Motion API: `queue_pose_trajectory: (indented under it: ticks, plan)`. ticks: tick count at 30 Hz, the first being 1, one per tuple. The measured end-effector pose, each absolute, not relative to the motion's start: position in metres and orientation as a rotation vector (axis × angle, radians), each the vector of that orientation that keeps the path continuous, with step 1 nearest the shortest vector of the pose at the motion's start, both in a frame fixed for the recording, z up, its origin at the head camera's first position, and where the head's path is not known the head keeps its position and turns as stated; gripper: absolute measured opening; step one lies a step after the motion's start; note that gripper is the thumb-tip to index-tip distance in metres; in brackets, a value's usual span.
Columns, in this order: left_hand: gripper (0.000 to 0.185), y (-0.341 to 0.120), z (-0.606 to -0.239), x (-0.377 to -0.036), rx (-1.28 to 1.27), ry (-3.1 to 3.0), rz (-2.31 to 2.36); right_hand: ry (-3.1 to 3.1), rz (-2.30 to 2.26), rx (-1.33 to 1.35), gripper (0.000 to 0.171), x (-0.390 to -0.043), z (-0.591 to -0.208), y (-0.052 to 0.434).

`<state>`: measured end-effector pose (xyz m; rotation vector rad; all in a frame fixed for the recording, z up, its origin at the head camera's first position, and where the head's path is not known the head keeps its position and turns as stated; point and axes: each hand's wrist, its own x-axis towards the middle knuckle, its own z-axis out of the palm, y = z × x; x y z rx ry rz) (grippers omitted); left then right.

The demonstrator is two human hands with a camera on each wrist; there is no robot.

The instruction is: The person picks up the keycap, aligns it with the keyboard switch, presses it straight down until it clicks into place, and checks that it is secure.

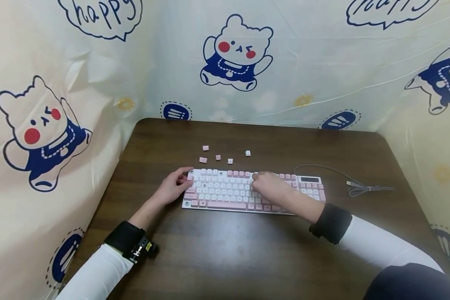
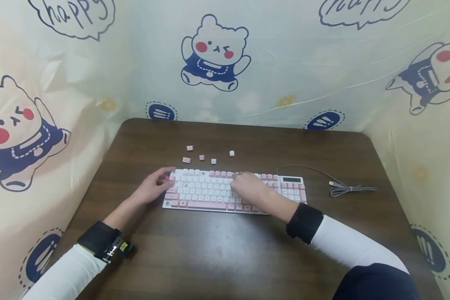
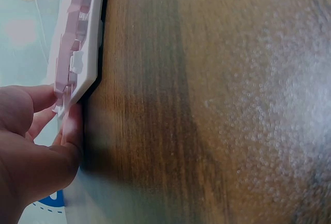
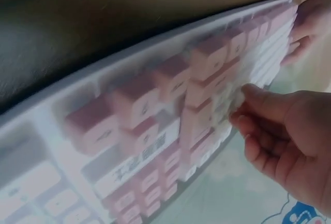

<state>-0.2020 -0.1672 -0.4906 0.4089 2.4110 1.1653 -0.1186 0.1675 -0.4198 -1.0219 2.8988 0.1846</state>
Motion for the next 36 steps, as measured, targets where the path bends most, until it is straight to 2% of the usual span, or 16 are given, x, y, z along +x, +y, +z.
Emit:
queue_pose_trajectory:
  ticks: [6,12,21,36]
  plan:
    - [0.053,-0.167,-0.491,-0.202,0.418,2.410,1.172,2.813,-0.002,-1.011,0.012,-0.128,-0.418,0.174]
    - [0.052,-0.168,-0.493,-0.202,0.420,2.411,1.176,2.756,-0.295,-0.780,0.005,-0.136,-0.418,0.174]
    - [0.052,-0.167,-0.492,-0.202,0.419,2.418,1.174,2.710,-0.334,-0.582,0.005,-0.143,-0.410,0.162]
    - [0.053,-0.168,-0.494,-0.203,0.419,2.412,1.185,2.726,-0.191,-0.675,0.013,-0.139,-0.412,0.166]
